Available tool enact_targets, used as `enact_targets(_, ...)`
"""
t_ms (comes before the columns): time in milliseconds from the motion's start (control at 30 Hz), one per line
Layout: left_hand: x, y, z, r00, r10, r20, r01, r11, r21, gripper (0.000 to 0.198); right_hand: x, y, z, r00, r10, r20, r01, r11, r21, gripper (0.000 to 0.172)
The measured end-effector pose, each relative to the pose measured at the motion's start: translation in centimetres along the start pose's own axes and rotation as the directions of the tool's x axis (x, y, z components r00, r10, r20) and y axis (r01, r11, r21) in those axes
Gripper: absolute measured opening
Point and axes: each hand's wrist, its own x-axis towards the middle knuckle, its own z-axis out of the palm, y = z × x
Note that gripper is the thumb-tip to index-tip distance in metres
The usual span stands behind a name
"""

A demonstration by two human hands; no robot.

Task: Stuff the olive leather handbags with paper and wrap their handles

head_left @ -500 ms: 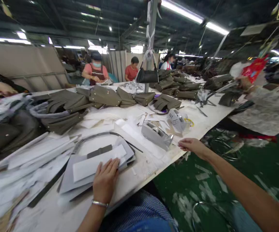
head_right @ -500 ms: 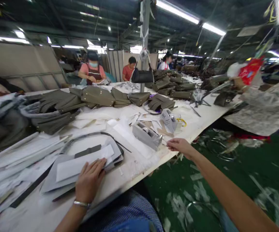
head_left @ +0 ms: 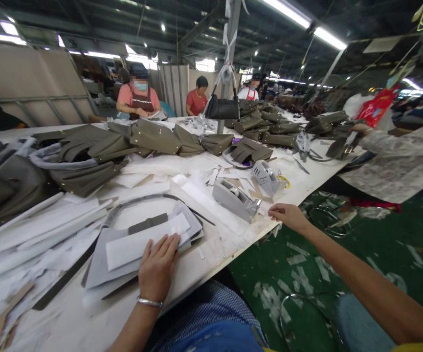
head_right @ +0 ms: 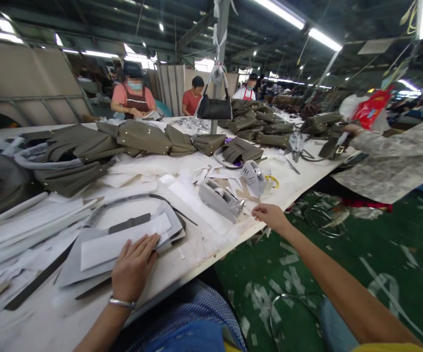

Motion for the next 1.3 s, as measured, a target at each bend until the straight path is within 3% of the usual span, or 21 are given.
enact_targets(100, 0.1, 0.0, -0.1, 1.0, -0.009, 0.006, 0.009, 1.0, -0.023, 0.038, -1.7, -1.8, -0.6, 0.988, -0.148, 0.048, 0.154, 0.973, -0.173, 0.027)
enact_targets(167, 0.2, 0.1, -0.2, 1.0, -0.02, 0.012, 0.02, 0.999, -0.038, 0.038, -2.8, -3.9, -0.6, 0.938, -0.313, 0.148, 0.345, 0.884, -0.315, 0.025)
enact_targets(267, 0.3, 0.3, -0.4, 0.999, -0.044, 0.021, 0.045, 0.997, -0.057, 0.038, -3.7, -8.0, 0.7, 0.803, -0.484, 0.348, 0.595, 0.686, -0.418, 0.025)
enact_targets(433, 0.7, 0.9, -1.1, 0.993, -0.116, 0.035, 0.119, 0.988, -0.094, 0.037, -2.7, -15.1, 5.4, 0.546, -0.595, 0.59, 0.836, 0.429, -0.341, 0.024)
enact_targets(600, 0.8, 1.0, -1.3, 0.988, -0.147, 0.037, 0.15, 0.983, -0.108, 0.036, 0.4, -20.6, 11.4, 0.312, -0.63, 0.711, 0.949, 0.239, -0.205, 0.019)
enact_targets(767, 0.7, 1.1, -1.1, 0.987, -0.16, 0.023, 0.162, 0.981, -0.11, 0.034, 2.7, -24.8, 16.2, 0.153, -0.531, 0.833, 0.988, 0.109, -0.112, 0.018)
enact_targets(867, 0.6, 1.1, -0.9, 0.987, -0.163, 0.009, 0.163, 0.98, -0.112, 0.033, 3.4, -26.5, 18.3, 0.103, -0.432, 0.896, 0.995, 0.061, -0.085, 0.015)
enact_targets(1033, 0.7, 1.1, -0.7, 0.984, -0.178, -0.007, 0.176, 0.976, -0.125, 0.032, 4.8, -27.8, 21.3, 0.075, -0.294, 0.953, 0.994, -0.058, -0.096, 0.015)
enact_targets(1300, 0.3, 1.0, -0.3, 0.983, -0.18, -0.042, 0.17, 0.97, -0.176, 0.029, 6.3, -28.4, 24.8, 0.057, -0.129, 0.99, 0.996, -0.065, -0.066, 0.01)
